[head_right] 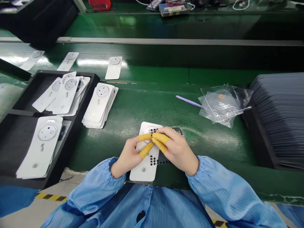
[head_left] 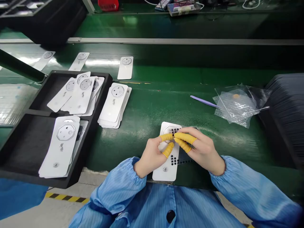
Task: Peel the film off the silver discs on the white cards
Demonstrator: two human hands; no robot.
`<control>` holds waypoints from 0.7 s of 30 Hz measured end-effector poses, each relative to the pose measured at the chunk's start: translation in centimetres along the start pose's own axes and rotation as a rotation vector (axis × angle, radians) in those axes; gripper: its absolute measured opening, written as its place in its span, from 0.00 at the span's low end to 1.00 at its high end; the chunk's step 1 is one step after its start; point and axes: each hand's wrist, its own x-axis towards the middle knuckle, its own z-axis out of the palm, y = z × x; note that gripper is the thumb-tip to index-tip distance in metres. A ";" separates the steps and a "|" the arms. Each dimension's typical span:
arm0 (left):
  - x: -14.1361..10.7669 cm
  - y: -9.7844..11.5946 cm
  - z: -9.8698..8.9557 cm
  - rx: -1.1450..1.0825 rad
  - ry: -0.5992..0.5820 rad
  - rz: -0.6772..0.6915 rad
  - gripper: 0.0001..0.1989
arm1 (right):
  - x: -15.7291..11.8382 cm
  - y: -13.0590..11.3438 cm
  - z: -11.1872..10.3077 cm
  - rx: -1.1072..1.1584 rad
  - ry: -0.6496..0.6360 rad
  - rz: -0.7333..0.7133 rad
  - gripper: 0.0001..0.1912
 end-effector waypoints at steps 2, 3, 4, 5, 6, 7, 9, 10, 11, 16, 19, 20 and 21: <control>-0.2 -0.1 0.2 0.067 -0.001 0.040 0.12 | -0.4 0.3 0.8 -0.024 -0.022 -0.031 0.15; -0.2 -0.1 0.2 0.106 0.000 0.061 0.12 | -0.6 0.5 1.0 -0.039 -0.027 -0.049 0.16; -0.2 -0.2 0.2 0.146 0.001 0.085 0.13 | -0.8 0.7 1.3 -0.048 -0.026 -0.058 0.16; -0.2 -0.4 0.2 0.183 0.004 0.113 0.13 | -0.9 0.8 1.4 -0.046 -0.022 -0.060 0.17; -0.3 -0.5 0.3 0.219 0.007 0.143 0.13 | -1.0 1.0 1.5 -0.037 -0.018 -0.056 0.18; -0.3 -0.7 0.3 0.254 0.008 0.171 0.13 | -1.1 1.0 1.6 -0.025 -0.016 -0.047 0.18; -0.3 -1.0 0.3 0.323 0.008 0.216 0.12 | -1.2 1.1 1.7 -0.013 -0.013 -0.036 0.19; -0.3 -1.2 0.4 0.360 0.006 0.228 0.12 | -1.2 1.1 1.8 -0.013 -0.010 -0.039 0.18; -0.2 -1.3 0.4 0.395 0.001 0.234 0.11 | -1.2 1.2 2.0 -0.012 -0.006 -0.042 0.18; 0.1 -1.4 0.0 0.375 -0.089 0.177 0.13 | -1.1 1.7 2.9 0.115 0.062 0.166 0.08; 0.1 -1.4 -1.5 0.181 -0.117 0.053 0.17 | -1.1 2.1 3.3 0.147 0.105 0.301 0.04; -0.1 -1.5 -2.2 0.118 -0.075 0.004 0.18 | -1.2 2.2 3.3 0.133 0.109 0.290 0.05; -0.3 -1.5 -2.8 0.063 -0.006 -0.034 0.20 | -1.2 2.2 3.3 0.112 0.110 0.252 0.05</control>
